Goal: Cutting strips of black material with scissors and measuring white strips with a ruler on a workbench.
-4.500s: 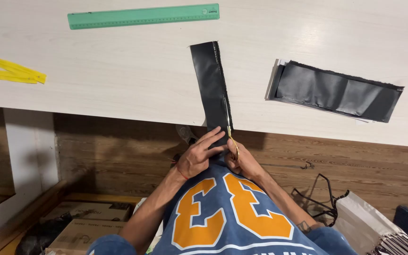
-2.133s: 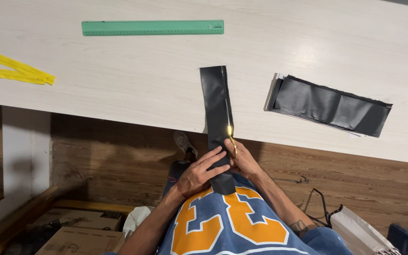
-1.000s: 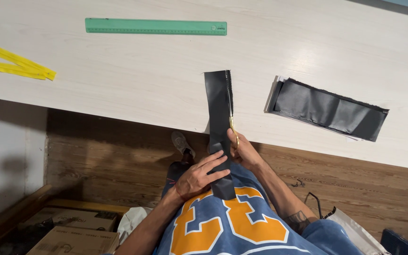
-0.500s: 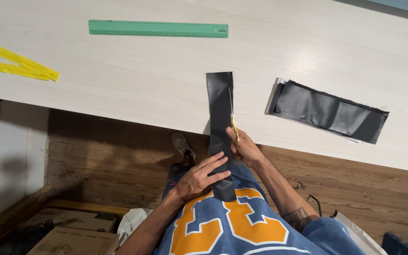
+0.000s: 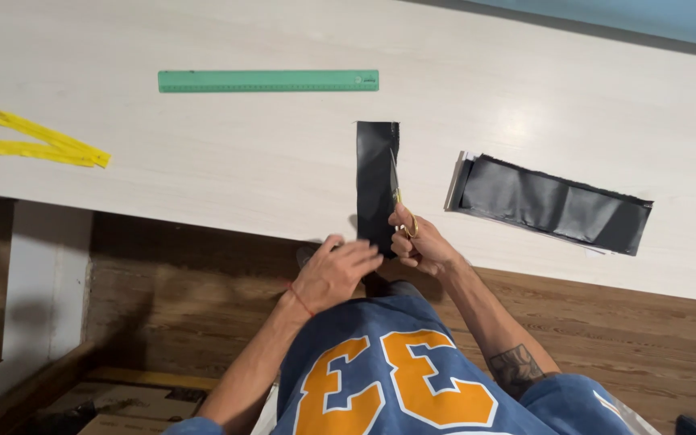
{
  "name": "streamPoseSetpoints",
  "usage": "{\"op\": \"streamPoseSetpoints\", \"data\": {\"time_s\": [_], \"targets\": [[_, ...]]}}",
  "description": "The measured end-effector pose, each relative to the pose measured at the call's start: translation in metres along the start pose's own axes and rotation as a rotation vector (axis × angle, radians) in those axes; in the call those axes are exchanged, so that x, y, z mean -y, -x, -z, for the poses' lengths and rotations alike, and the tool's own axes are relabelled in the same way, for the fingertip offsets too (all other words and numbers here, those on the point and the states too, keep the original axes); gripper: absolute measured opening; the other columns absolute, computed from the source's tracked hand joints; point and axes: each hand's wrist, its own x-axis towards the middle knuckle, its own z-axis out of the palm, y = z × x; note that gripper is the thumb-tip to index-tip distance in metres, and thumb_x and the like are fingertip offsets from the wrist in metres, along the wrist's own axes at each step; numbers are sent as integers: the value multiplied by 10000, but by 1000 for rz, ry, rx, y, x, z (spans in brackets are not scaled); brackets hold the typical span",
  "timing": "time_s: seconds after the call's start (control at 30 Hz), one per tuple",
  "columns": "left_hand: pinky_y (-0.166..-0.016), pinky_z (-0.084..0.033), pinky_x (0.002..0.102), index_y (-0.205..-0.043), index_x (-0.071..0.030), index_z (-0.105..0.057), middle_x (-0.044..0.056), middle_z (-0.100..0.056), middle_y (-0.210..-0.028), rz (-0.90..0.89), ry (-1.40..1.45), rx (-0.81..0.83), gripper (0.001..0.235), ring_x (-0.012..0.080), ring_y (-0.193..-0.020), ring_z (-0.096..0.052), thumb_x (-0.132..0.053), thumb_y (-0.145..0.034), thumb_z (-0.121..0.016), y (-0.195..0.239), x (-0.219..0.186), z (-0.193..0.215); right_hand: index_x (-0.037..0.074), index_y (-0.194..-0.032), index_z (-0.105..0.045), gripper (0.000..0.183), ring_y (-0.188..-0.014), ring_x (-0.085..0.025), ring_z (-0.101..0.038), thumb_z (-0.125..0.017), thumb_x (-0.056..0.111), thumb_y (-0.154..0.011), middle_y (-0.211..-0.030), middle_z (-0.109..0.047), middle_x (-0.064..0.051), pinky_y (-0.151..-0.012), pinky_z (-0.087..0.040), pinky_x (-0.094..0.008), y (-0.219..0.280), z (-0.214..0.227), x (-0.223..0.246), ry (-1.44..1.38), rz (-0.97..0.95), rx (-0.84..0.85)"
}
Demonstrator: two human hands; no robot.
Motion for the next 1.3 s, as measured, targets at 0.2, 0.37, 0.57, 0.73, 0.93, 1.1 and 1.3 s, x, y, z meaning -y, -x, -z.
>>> {"op": "streamPoseSetpoints", "data": {"time_s": [0.2,0.37,0.57,0.73,0.93,1.1,1.3], "targets": [[-1446,-268,611,-1423,-103,-738,150,-612,-1721,-45,-116,-97,576,365,-1708,-453,-602,-1187,-575,-70,32,-22,167,-1159,-529,596,-468,-82,-372,-625,755,-1147,-595,-346,80,-344,-336,-192,10,-1,26,-51,17,2],[-1459,-259,589,-1367,-138,-760,121,-721,-1603,-146,-183,-103,615,330,-1691,-502,-673,-1180,-522,-101,35,-11,121,-1163,-567,640,-464,-94,-348,-595,760,-1151,-583,-321,61,-335,-332,-206,-11,33,17,-58,57,12],[-1501,-217,568,-1505,-202,-724,64,-681,-1658,-180,-236,-39,697,293,-1728,-443,-755,-1131,-526,-111,50,-16,132,-1107,-593,639,-447,-103,-298,-567,768,-1166,-579,-296,45,-327,-285,-219,-24,43,14,-25,88,28],[-1512,-223,559,-1551,-235,-702,43,-671,-1659,-229,-201,25,757,280,-1719,-451,-812,-1115,-478,-114,61,-19,157,-1132,-566,638,-422,-99,-293,-556,794,-1158,-562,-340,29,-335,-278,-226,-32,38,10,-64,95,-29],[-1493,-263,572,-1647,-199,-618,84,-555,-1794,-265,-113,82,817,340,-1727,-429,-776,-1071,-572,-115,72,-27,168,-1166,-571,671,-407,-81,-237,-531,838,-1153,-555,-332,40,-331,-237,-241,-39,29,5,-69,106,-97],[-1506,-234,589,-1508,-147,-730,103,-624,-1722,-270,-68,94,780,360,-1742,-410,-744,-1009,-683,-117,73,-19,105,-1210,-614,601,-383,-106,-246,-556,703,-1205,-532,-361,-4,-331,-270,-262,-37,19,3,-74,145,-161],[-1509,-224,596,-1462,-130,-743,118,-653,-1673,-273,-40,75,730,367,-1726,-433,-731,-1067,-620,-120,72,-14,156,-1184,-588,551,-403,-94,-238,-567,706,-1197,-536,-365,9,-347,-257,-253,-34,17,14,-59,116,-174]]}}
